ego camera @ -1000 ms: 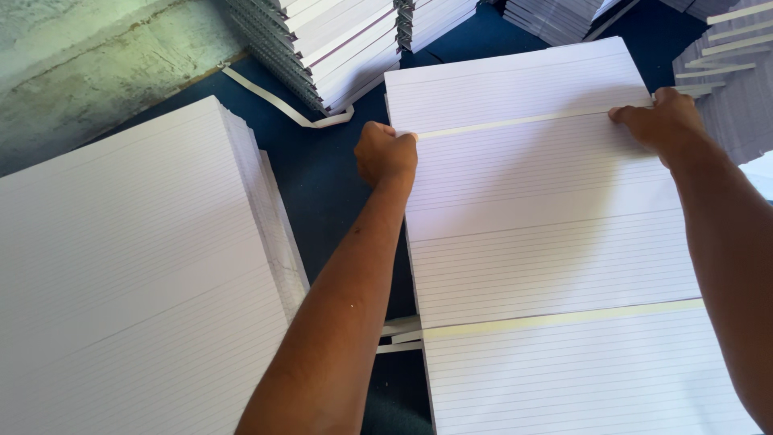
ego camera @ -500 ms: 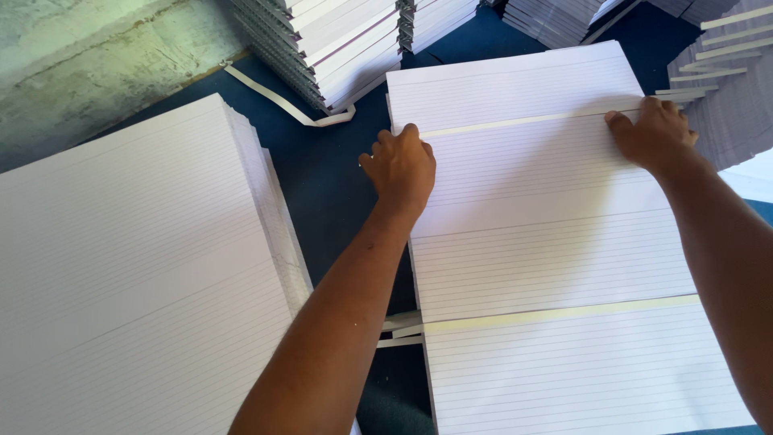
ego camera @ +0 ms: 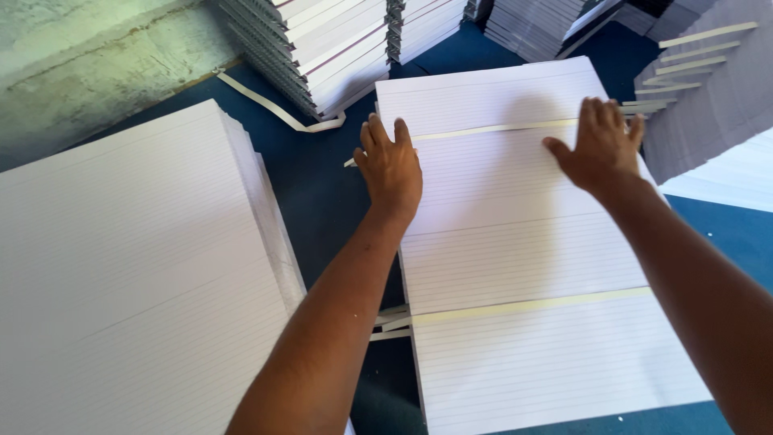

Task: The person sits on the floor and aligns a stack of lined paper sheets. They then wrap a white plastic tie around the stack to secure it and place the bundle aside. The person repeats this process with another stack of paper.

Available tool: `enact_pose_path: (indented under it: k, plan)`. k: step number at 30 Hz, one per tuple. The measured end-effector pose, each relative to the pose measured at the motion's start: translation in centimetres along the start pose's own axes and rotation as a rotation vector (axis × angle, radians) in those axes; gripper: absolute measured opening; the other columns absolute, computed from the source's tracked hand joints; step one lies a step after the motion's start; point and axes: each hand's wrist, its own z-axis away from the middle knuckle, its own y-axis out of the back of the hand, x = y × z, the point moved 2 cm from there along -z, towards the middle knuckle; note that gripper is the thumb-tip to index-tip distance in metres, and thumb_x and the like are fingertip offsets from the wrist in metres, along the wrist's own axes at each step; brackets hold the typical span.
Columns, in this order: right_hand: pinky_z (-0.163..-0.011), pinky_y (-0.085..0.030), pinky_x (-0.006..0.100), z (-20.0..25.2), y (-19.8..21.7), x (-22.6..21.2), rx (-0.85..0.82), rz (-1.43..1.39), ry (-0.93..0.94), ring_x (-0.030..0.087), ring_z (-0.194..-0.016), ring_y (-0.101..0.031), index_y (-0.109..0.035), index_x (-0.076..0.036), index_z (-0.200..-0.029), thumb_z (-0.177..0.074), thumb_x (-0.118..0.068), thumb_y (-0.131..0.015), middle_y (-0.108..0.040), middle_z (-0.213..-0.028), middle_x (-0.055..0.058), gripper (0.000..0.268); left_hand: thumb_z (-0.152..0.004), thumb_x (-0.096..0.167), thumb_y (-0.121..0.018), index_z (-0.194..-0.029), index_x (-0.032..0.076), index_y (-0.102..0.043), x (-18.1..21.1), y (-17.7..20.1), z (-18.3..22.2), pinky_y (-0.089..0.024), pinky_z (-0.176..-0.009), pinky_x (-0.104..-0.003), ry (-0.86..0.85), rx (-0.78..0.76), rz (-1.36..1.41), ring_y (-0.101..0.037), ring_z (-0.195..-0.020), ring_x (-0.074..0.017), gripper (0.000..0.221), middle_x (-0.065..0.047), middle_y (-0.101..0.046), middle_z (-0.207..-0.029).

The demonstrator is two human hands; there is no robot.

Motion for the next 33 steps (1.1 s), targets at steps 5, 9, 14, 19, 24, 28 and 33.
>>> enact_pose_path:
  k: [5, 9, 14, 19, 24, 28, 33]
  plan:
    - [-0.119, -0.008, 0.065, 1.8, 0.8, -2.6, -0.047, -0.063, 0.049, 0.035, -0.153, -0.018, -0.022, -0.001, -0.158, -0.095, -0.064, -0.048, -0.026, -0.162, 0.023, 0.093, -0.096, 0.017, -0.064, -0.12, 0.002, -0.065, 0.5, 0.8, -0.1, -0.042, -0.1, -0.062, 0.033, -0.105, 0.087, -0.045, -0.133, -0.0392, 0.028, -0.026, -0.051, -0.135]
    - [-0.119, -0.009, 0.066, 3.4, 1.8, -4.0, -0.072, -0.107, 0.055, 0.035, -0.152, -0.02, -0.024, -0.001, -0.157, -0.096, -0.064, -0.047, -0.028, -0.161, 0.023, 0.091, -0.096, 0.018, -0.066, -0.124, 0.003, -0.062, 0.0, 2.8, 0.0, -0.047, -0.1, -0.055, 0.045, -0.174, 0.138, -0.049, -0.133, -0.0363, 0.032, -0.023, -0.052, -0.137]
    - [-0.118, -0.012, 0.066, 6.0, 3.7, -7.0, -0.095, -0.238, 0.025, 0.039, -0.149, -0.027, -0.029, 0.001, -0.155, -0.096, -0.065, -0.047, -0.034, -0.157, 0.026, 0.09, -0.093, 0.019, -0.069, -0.142, 0.0, -0.046, -1.7, 7.5, 1.4, -0.052, -0.099, -0.045, -0.026, -0.208, 0.367, -0.057, -0.123, -0.0397, 0.057, -0.027, -0.05, -0.138]
    - [-0.114, -0.036, 0.058, 9.3, 7.0, -12.0, -0.054, -0.454, 0.079, 0.043, -0.138, -0.046, -0.042, 0.003, -0.148, -0.098, -0.065, -0.046, -0.048, -0.147, 0.029, 0.084, -0.086, 0.015, -0.074, -0.15, 0.004, -0.037, -4.0, 14.1, 4.3, -0.051, -0.099, -0.045, -0.33, -0.291, 0.382, -0.055, -0.125, -0.0422, 0.076, -0.027, -0.046, -0.144]
    - [-0.108, -0.044, 0.053, 14.6, 9.9, -18.0, -0.093, -0.637, 0.081, 0.041, -0.134, -0.051, -0.054, -0.001, -0.14, -0.099, -0.061, -0.047, -0.052, -0.144, 0.026, 0.073, -0.088, 0.013, -0.074, -0.149, 0.003, -0.039, -7.2, 19.9, 7.3, -0.052, -0.102, -0.043, -0.324, -0.263, 0.453, -0.058, -0.125, -0.038, 0.072, -0.021, -0.053, -0.14]
    - [-0.102, -0.05, 0.049, 19.5, 11.7, -22.9, -0.151, -0.809, 0.057, 0.04, -0.126, -0.057, -0.056, -0.005, -0.138, -0.095, -0.06, -0.049, -0.053, -0.143, 0.023, 0.07, -0.09, 0.014, -0.072, -0.144, 0.005, -0.047, -9.3, 23.8, 10.1, -0.052, -0.099, -0.042, -0.211, -0.33, 0.434, -0.061, -0.121, -0.034, 0.06, -0.017, -0.058, -0.135]
    - [-0.104, -0.048, 0.045, 25.3, 13.7, -27.1, -0.09, -0.98, 0.204, 0.037, -0.128, -0.059, -0.061, 0.0, -0.131, -0.096, -0.056, -0.055, -0.06, -0.136, 0.023, 0.066, -0.091, 0.017, -0.069, -0.134, 0.006, -0.057, -11.4, 27.9, 14.2, -0.053, -0.092, -0.04, -0.1, -0.397, 0.477, -0.065, -0.108, -0.0295, 0.046, -0.013, -0.063, -0.129]
